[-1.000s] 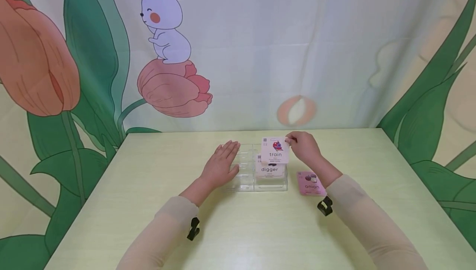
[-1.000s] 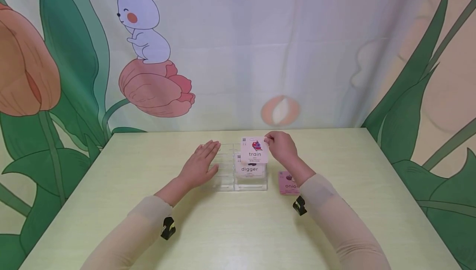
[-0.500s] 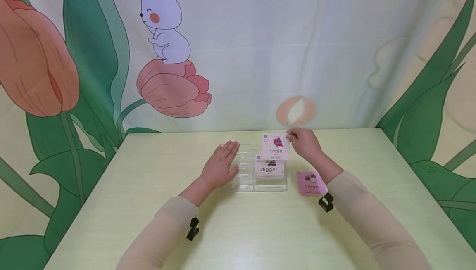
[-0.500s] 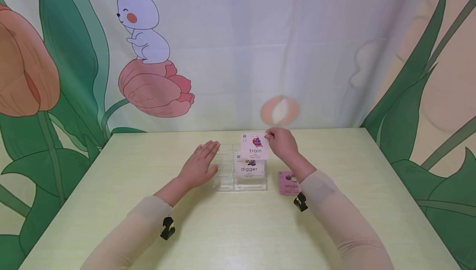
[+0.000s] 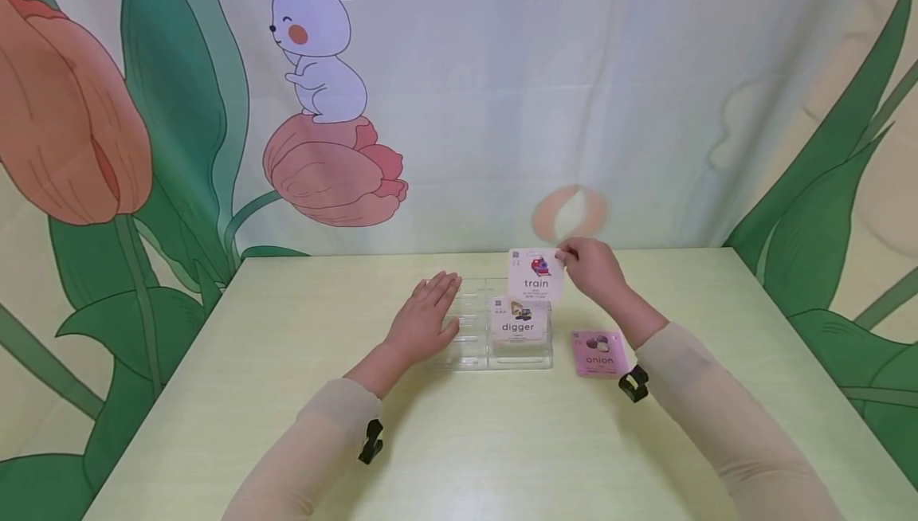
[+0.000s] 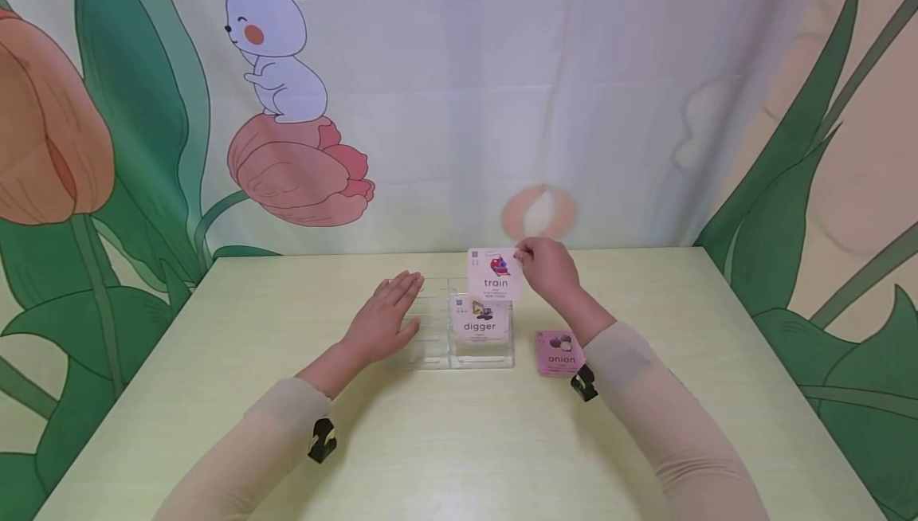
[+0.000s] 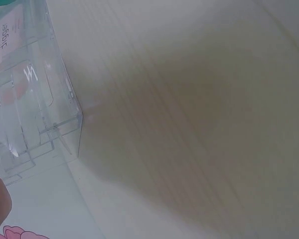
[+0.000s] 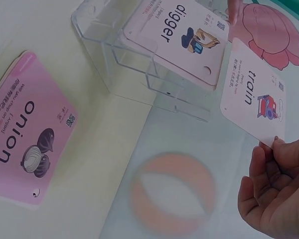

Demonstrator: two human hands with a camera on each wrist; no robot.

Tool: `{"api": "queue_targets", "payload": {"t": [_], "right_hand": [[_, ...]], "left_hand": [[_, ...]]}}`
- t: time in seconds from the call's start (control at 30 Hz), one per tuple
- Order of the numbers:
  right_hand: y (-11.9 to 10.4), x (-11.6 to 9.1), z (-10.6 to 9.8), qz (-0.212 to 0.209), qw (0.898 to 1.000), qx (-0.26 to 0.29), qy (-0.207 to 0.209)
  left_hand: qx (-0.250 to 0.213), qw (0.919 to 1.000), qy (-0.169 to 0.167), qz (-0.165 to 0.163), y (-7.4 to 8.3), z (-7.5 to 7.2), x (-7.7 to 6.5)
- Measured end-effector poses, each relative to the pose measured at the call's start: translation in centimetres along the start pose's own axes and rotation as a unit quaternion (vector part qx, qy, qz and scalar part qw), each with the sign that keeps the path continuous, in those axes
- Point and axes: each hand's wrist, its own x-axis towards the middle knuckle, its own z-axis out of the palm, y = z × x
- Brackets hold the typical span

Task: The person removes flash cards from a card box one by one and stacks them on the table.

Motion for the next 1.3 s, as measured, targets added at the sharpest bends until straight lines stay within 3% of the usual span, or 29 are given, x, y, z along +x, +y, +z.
{"api": "queue_targets", "payload": {"t": [0.83, 1.3], "right_hand": [[-0.3, 0.5, -1.4, 0.021, 1.0, 0.001, -0.008], [0.2, -0.1, -3.2, 0.036, 0.999, 0.004, 0.0]], "left_hand": [[0.011, 0.9999, 0.0, 0.005, -0.1, 0.1, 0.2], [0.009, 1.0, 0.0, 0.002, -0.1, 0.1, 0.1]]}}
